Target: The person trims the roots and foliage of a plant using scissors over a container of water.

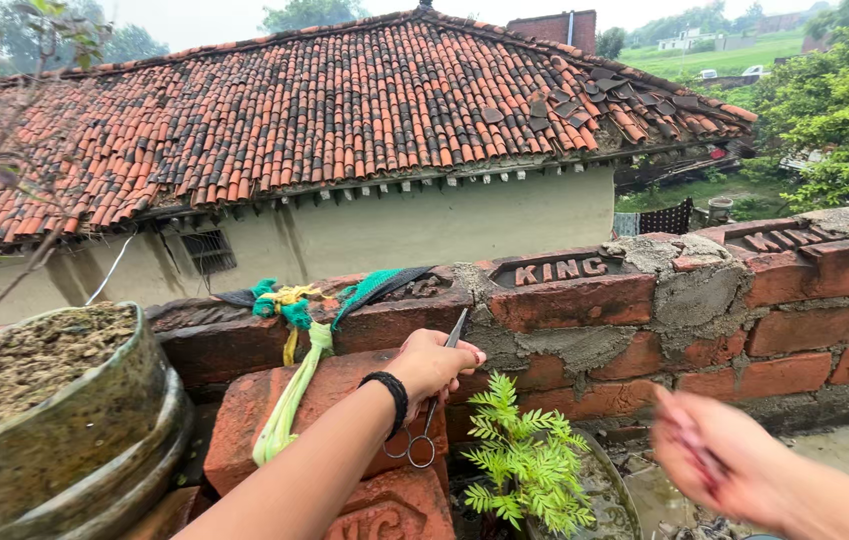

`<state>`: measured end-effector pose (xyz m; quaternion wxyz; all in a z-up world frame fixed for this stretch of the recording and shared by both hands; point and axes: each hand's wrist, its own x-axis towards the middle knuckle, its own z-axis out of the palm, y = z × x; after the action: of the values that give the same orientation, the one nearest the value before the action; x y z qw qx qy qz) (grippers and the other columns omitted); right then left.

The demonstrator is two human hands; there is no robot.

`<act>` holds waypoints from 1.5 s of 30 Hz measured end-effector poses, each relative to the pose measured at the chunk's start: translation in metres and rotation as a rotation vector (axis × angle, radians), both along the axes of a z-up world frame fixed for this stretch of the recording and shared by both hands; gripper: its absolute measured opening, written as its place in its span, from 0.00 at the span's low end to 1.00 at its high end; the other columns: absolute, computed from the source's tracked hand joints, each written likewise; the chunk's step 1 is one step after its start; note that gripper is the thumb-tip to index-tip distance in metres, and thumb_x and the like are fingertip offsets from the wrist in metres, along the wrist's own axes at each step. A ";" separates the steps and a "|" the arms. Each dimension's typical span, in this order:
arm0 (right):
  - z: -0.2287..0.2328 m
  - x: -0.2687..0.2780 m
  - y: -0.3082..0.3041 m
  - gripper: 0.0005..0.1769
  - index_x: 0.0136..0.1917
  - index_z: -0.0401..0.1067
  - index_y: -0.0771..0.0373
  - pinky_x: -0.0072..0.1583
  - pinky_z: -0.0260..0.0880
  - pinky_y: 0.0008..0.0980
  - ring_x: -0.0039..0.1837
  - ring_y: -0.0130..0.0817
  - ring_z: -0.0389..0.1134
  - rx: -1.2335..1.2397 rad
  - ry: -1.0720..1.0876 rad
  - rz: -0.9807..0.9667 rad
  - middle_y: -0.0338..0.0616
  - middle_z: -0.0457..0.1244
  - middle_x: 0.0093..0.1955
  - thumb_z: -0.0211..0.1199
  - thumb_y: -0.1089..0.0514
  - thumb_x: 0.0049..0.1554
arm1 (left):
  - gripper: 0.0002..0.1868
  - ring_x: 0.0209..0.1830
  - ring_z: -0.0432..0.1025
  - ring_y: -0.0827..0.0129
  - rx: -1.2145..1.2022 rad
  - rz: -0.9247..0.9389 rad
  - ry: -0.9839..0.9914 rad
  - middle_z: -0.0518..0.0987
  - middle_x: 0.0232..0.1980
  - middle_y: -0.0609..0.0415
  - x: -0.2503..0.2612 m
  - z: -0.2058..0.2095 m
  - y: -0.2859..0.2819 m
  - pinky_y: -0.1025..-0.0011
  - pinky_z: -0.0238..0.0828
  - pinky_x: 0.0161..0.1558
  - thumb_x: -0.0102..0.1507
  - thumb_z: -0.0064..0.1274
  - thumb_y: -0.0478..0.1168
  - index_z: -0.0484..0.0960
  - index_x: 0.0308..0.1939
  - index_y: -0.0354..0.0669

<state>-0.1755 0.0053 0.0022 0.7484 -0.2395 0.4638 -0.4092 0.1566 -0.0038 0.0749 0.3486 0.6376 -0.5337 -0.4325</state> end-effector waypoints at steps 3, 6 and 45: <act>0.078 0.057 0.017 0.25 0.32 0.53 0.53 0.26 0.41 0.26 0.24 0.21 0.44 -0.382 0.004 -0.002 0.30 0.45 0.25 0.47 0.41 0.66 | 0.12 0.16 0.66 0.78 0.008 0.020 -0.039 0.75 0.24 0.60 -0.009 -0.003 -0.005 0.74 0.64 0.21 0.60 0.65 0.46 0.81 0.35 0.42; 0.116 0.109 0.027 0.12 0.42 0.64 0.54 0.27 0.46 0.23 0.26 0.20 0.48 -0.853 0.225 0.074 0.31 0.51 0.28 0.48 0.51 0.66 | 0.20 0.14 0.65 0.75 0.084 -0.035 -0.189 0.75 0.22 0.56 -0.019 -0.010 -0.015 0.72 0.63 0.18 0.61 0.65 0.50 0.77 0.33 0.37; 0.025 0.029 -0.020 0.17 0.49 0.81 0.59 0.50 0.72 0.33 0.46 0.30 0.73 -1.120 1.069 -0.250 0.41 0.73 0.45 0.65 0.45 0.55 | 0.11 0.13 0.69 0.68 0.152 -0.126 -0.339 0.77 0.22 0.51 -0.036 -0.021 -0.026 0.67 0.66 0.17 0.64 0.57 0.38 0.78 0.31 0.34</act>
<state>-0.1466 -0.0149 0.0271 0.1395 -0.6919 0.5092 -0.4925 0.1203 -0.0294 0.0542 0.1766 0.6912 -0.5894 -0.3791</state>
